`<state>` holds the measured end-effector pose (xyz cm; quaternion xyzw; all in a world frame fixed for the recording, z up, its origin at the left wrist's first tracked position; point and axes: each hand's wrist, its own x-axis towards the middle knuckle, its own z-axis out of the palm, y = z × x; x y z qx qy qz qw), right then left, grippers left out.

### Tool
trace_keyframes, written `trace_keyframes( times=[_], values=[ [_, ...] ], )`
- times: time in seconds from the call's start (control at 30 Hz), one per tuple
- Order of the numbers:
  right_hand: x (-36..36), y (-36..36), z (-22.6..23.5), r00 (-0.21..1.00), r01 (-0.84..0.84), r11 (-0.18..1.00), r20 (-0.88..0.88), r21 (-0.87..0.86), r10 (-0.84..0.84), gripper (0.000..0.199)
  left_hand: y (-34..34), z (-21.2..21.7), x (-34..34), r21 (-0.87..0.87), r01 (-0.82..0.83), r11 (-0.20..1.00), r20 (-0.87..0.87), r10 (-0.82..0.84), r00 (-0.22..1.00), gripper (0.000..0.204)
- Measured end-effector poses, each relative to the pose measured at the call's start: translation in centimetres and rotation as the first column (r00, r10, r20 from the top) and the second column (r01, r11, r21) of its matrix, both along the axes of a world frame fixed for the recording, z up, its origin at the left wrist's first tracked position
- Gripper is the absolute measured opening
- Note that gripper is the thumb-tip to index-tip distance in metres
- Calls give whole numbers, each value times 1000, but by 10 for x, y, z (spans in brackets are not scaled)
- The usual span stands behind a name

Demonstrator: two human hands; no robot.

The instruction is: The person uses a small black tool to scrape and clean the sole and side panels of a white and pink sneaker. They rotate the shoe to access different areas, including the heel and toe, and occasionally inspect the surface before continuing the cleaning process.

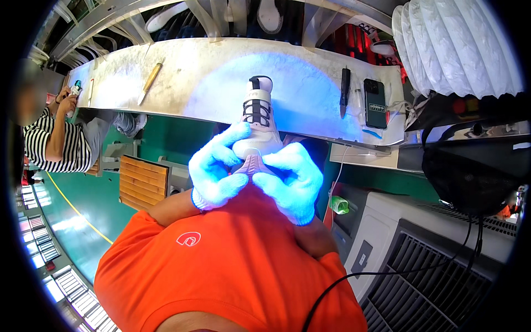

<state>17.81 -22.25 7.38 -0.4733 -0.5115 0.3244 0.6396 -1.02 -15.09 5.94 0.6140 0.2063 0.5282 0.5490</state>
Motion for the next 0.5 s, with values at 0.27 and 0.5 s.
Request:
trace_keyframes(
  times=[0.27, 0.5],
  values=[
    [0, -3, 3, 997, -19, 999, 82, 42, 15, 32, 2, 5, 0, 40, -6, 999, -47, 8, 999, 31],
    [2, -3, 5, 993, -8, 999, 122, 45, 2, 30, 3, 4, 5, 33, 2, 999, -13, -2, 1000, 32]
  ],
)
